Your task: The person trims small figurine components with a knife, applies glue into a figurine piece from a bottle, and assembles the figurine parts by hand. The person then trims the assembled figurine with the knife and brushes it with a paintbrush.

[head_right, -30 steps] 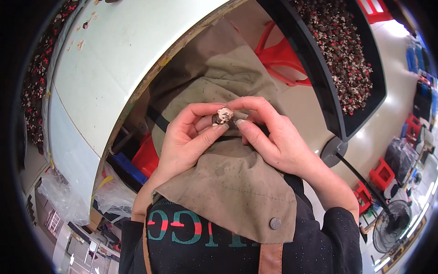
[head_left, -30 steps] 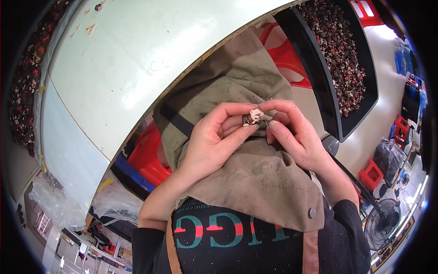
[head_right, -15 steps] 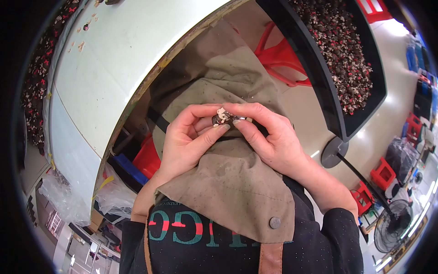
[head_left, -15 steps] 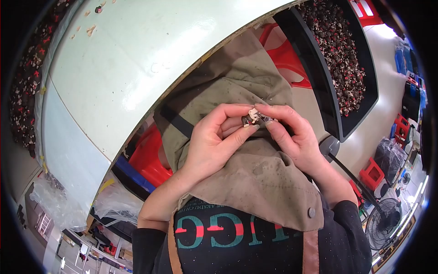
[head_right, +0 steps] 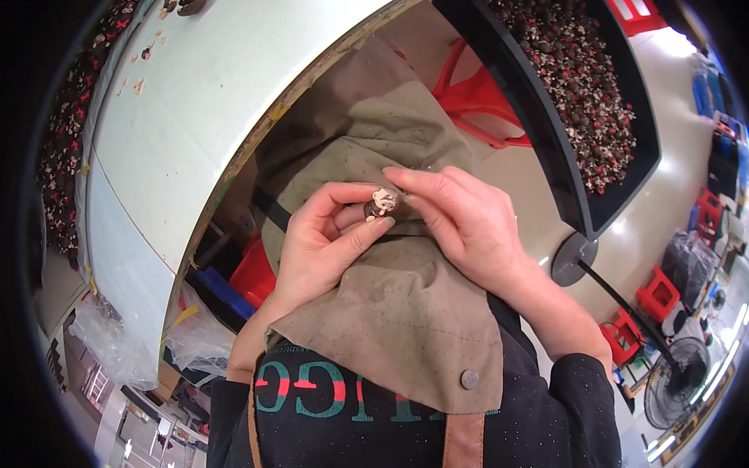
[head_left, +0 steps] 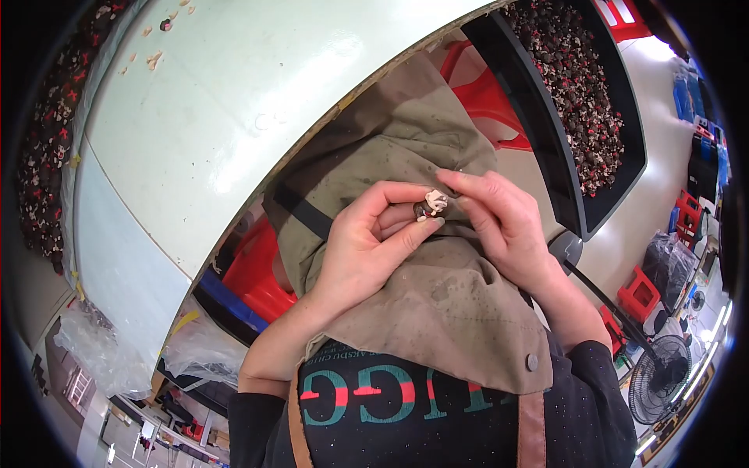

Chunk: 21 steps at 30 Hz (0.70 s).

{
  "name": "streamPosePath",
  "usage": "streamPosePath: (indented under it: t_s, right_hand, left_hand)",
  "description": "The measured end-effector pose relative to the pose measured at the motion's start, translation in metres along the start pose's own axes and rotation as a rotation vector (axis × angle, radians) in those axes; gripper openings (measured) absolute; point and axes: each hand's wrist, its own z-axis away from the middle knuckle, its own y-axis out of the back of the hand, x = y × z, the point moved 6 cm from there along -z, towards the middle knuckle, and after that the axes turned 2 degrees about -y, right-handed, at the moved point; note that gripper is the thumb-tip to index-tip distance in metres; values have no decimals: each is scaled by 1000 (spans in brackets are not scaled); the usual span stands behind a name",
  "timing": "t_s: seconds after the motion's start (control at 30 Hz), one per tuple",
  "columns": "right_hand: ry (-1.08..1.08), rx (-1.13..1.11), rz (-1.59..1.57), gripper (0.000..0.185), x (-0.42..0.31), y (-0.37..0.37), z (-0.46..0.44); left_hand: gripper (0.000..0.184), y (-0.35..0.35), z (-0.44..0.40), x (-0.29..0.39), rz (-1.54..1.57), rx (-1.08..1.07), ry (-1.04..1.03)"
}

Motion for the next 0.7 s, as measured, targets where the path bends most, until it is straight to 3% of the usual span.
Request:
streamPosePath:
  t_s: [0.2, 0.7]
  right_hand:
    - [-261, -67, -467, 31, 11, -1, 1]
    - [-176, -131, -365, 33, -1, -8, 2]
  left_hand:
    - [28, 1, 0, -1, 30, 35, 59]
    - [28, 2, 0, 0, 5, 21, 25]
